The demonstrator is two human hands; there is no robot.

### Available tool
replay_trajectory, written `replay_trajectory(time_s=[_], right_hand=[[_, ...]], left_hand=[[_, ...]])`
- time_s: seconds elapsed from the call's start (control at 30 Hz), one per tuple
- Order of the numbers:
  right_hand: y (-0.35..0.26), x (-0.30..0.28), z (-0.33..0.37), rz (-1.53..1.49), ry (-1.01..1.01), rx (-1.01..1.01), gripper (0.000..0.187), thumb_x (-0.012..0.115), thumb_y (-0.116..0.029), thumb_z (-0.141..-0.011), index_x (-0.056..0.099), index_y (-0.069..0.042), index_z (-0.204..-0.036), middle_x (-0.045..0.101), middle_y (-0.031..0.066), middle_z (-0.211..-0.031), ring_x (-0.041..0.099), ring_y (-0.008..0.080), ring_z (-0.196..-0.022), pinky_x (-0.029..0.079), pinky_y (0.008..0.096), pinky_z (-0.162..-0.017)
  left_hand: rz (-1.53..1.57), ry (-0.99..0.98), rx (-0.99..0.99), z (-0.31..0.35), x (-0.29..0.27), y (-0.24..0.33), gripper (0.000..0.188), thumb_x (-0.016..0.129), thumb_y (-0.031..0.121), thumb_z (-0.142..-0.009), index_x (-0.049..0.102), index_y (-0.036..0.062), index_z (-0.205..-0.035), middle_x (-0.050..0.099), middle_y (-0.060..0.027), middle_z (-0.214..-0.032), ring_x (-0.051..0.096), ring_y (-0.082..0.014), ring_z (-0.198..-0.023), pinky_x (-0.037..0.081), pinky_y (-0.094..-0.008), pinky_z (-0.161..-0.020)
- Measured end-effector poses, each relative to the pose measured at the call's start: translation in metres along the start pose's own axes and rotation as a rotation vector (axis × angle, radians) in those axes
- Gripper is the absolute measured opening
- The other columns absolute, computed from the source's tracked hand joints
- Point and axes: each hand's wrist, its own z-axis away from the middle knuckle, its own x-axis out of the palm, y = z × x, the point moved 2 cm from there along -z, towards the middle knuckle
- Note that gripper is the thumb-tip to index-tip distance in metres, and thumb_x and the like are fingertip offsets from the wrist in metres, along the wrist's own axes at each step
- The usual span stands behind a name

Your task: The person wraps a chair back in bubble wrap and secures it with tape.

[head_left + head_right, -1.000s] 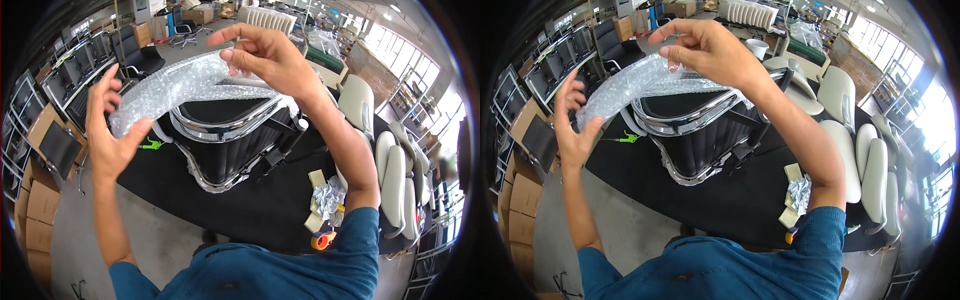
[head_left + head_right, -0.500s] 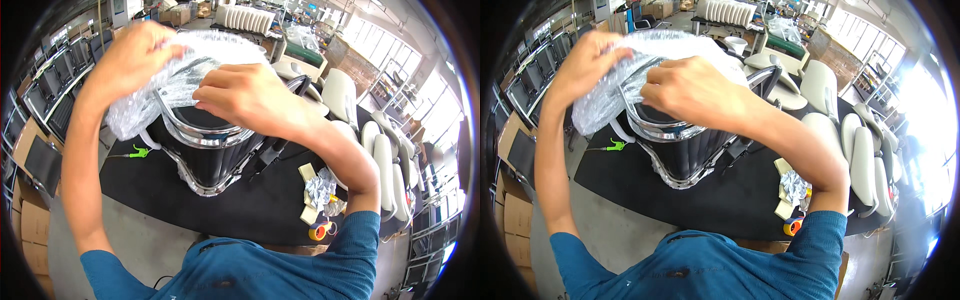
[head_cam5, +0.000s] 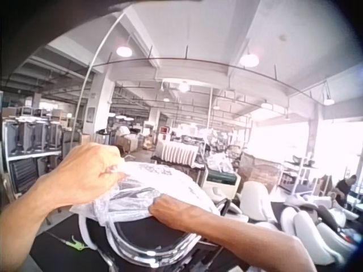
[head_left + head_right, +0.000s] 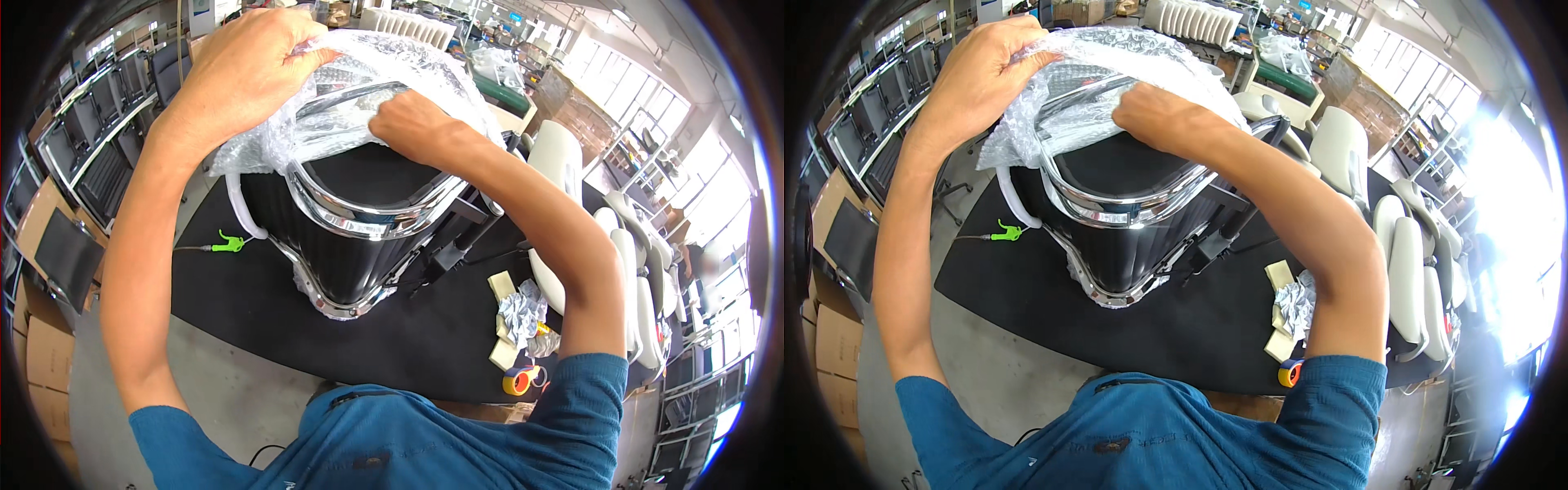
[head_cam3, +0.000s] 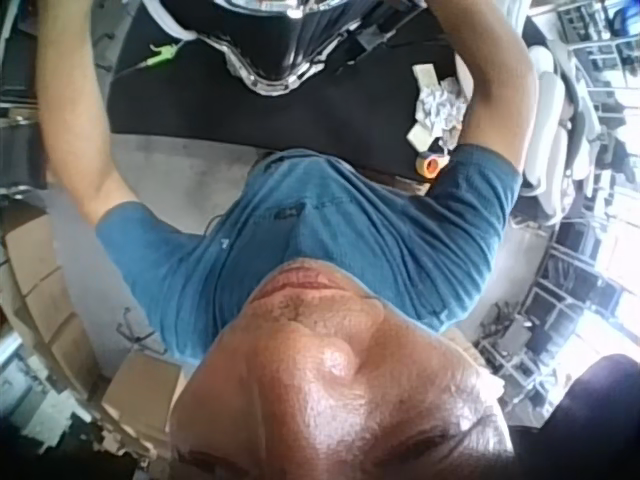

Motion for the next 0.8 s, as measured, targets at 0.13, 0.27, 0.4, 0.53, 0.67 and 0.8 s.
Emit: replay_trajectory(time_s=[0.13,0.27,0.4,0.53,0.67,0.8], right_hand=[[0.003,-0.009,0.032,-0.141,0.148,0.021,0.011,0.068,-0.006,-0.088,0.076,-0.002,-0.082,0.077,0.0185,-0.087,0.076,0.0372,-0.084,0.061,0.0464,-0.078],[0.000,-0.031,0.045,-0.061,-0.278,0.004,0.016,0.069,-0.009,-0.087,0.072,0.003,-0.097,0.071,0.0205,-0.079,0.072,0.0416,-0.079,0.059,0.0484,-0.079],[-0.009,-0.058,0.053,-0.275,-0.330,0.184,0.029,0.078,-0.015,-0.082,0.071,0.000,-0.106,0.076,0.0209,-0.087,0.075,0.0391,-0.090,0.058,0.0491,-0.084],[-0.019,-0.029,0.039,-0.450,0.003,0.125,0.059,0.080,-0.024,-0.090,0.057,-0.012,-0.144,0.074,0.0156,-0.115,0.074,0.0381,-0.099,0.058,0.0485,-0.089],[-0.034,-0.004,0.001,-0.255,0.192,-0.047,0.051,0.076,-0.020,-0.091,0.064,-0.015,-0.141,0.072,0.0105,-0.110,0.073,0.0317,-0.099,0.058,0.0470,-0.087],[-0.016,0.017,-0.026,-0.024,-0.026,0.024,0.015,0.068,-0.014,-0.091,0.077,-0.016,-0.103,0.075,0.0082,-0.098,0.076,0.0291,-0.090,0.061,0.0426,-0.078]], left_hand=[[-0.048,0.033,-0.055,0.004,0.012,-0.015,0.030,0.070,0.028,-0.101,0.074,-0.0004,-0.108,0.059,-0.0147,-0.085,0.060,-0.0347,-0.077,0.046,-0.0434,-0.072],[-0.056,0.061,-0.152,0.007,0.018,-0.025,0.033,0.072,0.032,-0.100,0.074,0.0001,-0.109,0.062,-0.0162,-0.082,0.063,-0.0361,-0.075,0.048,-0.0428,-0.071],[-0.051,0.134,-0.140,0.008,0.011,-0.024,0.033,0.073,0.032,-0.100,0.077,0.0014,-0.112,0.066,-0.0169,-0.080,0.065,-0.0355,-0.071,0.050,-0.0422,-0.069],[-0.044,0.207,-0.092,0.009,0.012,-0.018,0.034,0.074,0.035,-0.100,0.078,0.0019,-0.109,0.070,-0.0178,-0.078,0.068,-0.0362,-0.071,0.052,-0.0432,-0.068],[-0.046,0.230,-0.097,0.012,0.017,-0.016,0.035,0.074,0.035,-0.101,0.078,0.0013,-0.108,0.071,-0.0188,-0.081,0.070,-0.0367,-0.073,0.053,-0.0435,-0.070],[-0.025,0.167,-0.144,0.020,0.022,-0.015,0.034,0.073,0.033,-0.101,0.077,0.0011,-0.112,0.073,-0.0168,-0.093,0.070,-0.0378,-0.081,0.054,-0.0446,-0.074]])
